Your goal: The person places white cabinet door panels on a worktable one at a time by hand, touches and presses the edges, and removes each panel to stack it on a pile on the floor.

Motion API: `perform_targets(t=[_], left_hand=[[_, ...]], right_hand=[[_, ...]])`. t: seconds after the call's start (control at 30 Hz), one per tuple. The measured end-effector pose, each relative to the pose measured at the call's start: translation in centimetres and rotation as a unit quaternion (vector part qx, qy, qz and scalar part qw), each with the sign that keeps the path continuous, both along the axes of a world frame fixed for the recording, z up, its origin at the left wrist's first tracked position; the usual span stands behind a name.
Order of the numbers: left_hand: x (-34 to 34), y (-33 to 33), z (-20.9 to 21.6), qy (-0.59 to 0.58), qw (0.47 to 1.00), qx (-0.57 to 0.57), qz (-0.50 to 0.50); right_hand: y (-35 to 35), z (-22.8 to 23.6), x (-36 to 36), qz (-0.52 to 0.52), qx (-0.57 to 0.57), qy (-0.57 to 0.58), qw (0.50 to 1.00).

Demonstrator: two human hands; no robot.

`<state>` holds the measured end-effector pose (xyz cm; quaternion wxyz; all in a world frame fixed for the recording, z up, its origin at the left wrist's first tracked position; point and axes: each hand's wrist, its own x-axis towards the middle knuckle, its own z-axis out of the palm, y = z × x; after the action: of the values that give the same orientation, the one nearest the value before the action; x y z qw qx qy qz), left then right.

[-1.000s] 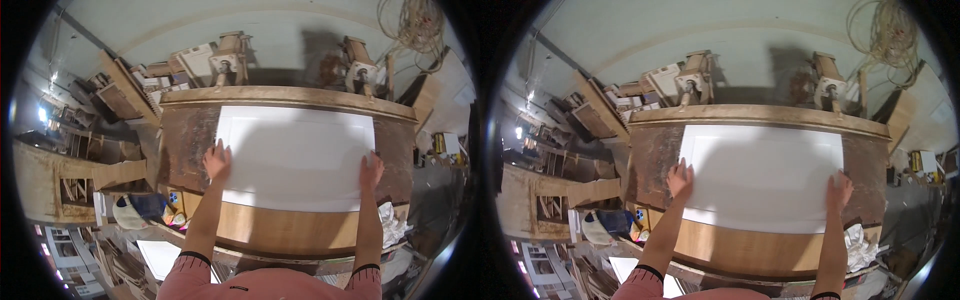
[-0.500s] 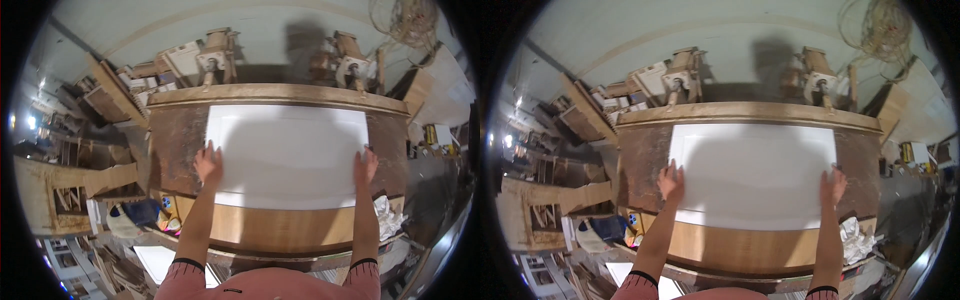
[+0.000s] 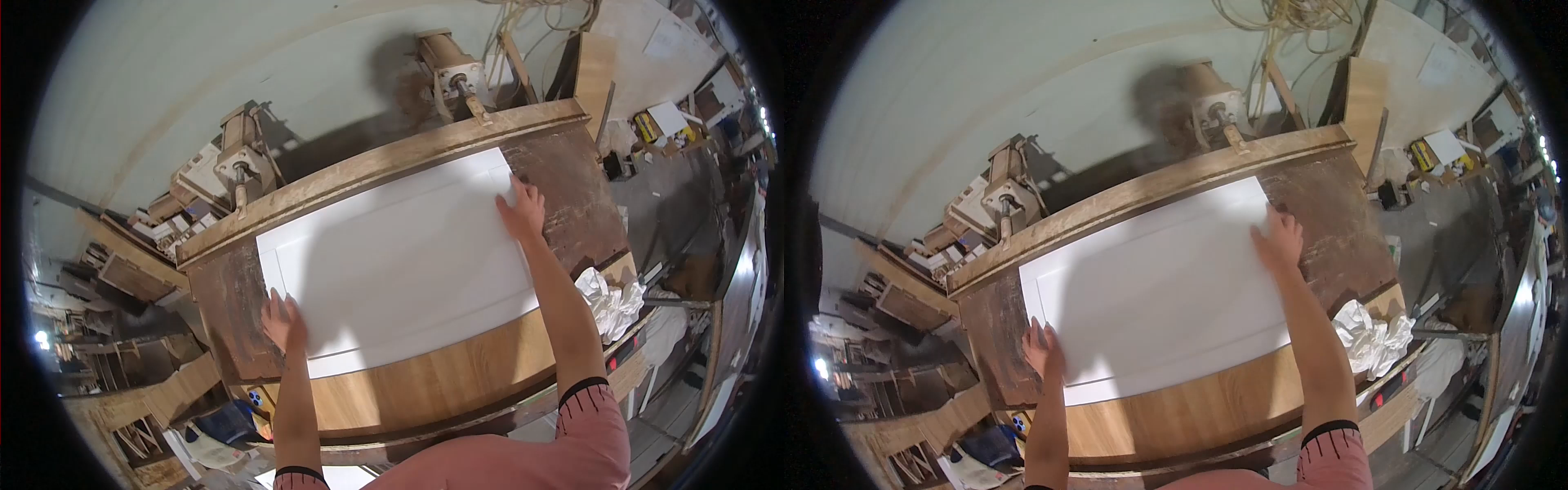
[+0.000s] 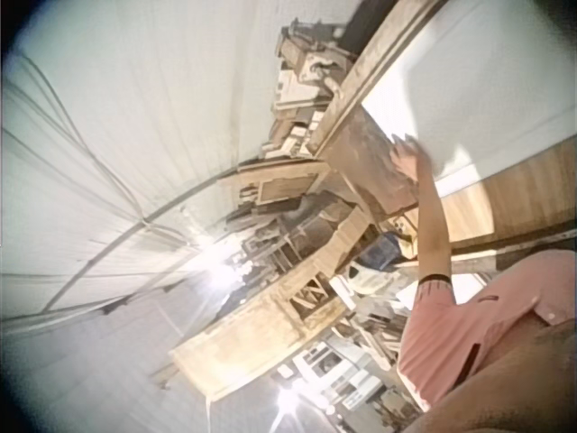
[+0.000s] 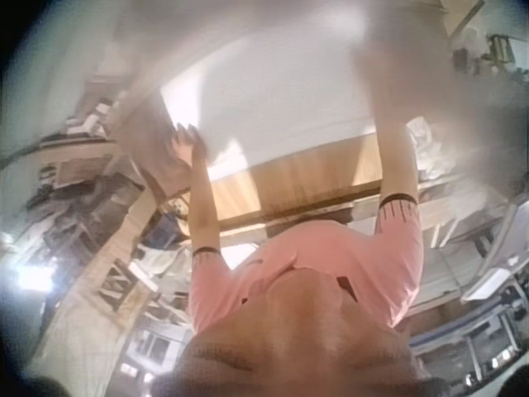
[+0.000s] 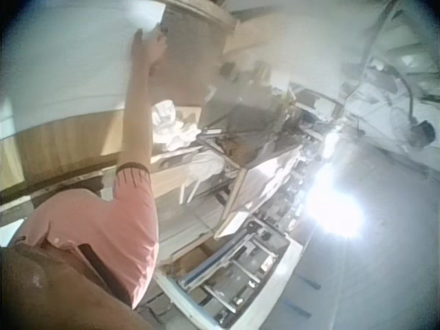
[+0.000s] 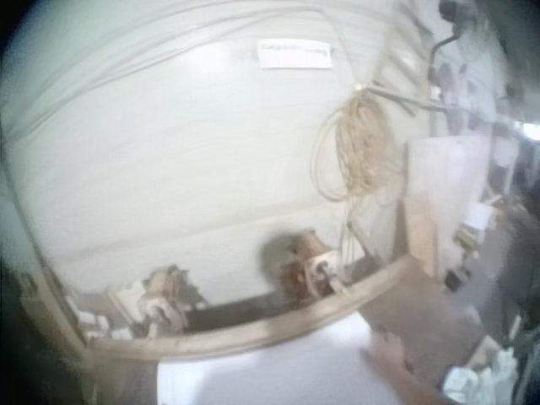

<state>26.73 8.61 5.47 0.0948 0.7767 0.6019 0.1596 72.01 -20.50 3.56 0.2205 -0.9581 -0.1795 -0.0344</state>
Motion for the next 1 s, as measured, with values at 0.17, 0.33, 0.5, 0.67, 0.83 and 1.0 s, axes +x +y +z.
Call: perform_targets(t=[0.17, 0.33, 0.5, 0.67, 0.83, 1.0], left_hand=[[0.4, 0.1, -0.8, 0.028, 1.0, -0.012, 0.007], [0.3, -0.2, 0.4, 0.022, 0.999, -0.027, 0.004], [-0.5, 0.0, -0.1, -0.002, 1.0, -0.014, -0.006], [1.4, 0.8, -0.3, -0.005, 0.999, -0.032, -0.006], [-1.4, 7.0, -1.6, -0.036, 0.996, -0.074, 0.02], [0.0, 9.2, 0.0, -0.229, 0.933, -0.277, 0.025]], right_hand=[[3.8, 0.6, 2.8, -0.044, -0.054, 0.053, 0.996], [4.3, 0.5, 1.6, -0.056, -0.046, 0.068, 0.995], [2.4, -1.4, 3.3, -0.001, -0.007, 0.104, 0.995], [-2.5, -5.4, 7.9, -0.079, 0.297, 0.227, 0.924], [3.4, -2.2, 3.0, -0.125, 0.046, 0.048, 0.99], [-1.8, -4.4, 6.1, -0.076, 0.249, 0.087, 0.962]])
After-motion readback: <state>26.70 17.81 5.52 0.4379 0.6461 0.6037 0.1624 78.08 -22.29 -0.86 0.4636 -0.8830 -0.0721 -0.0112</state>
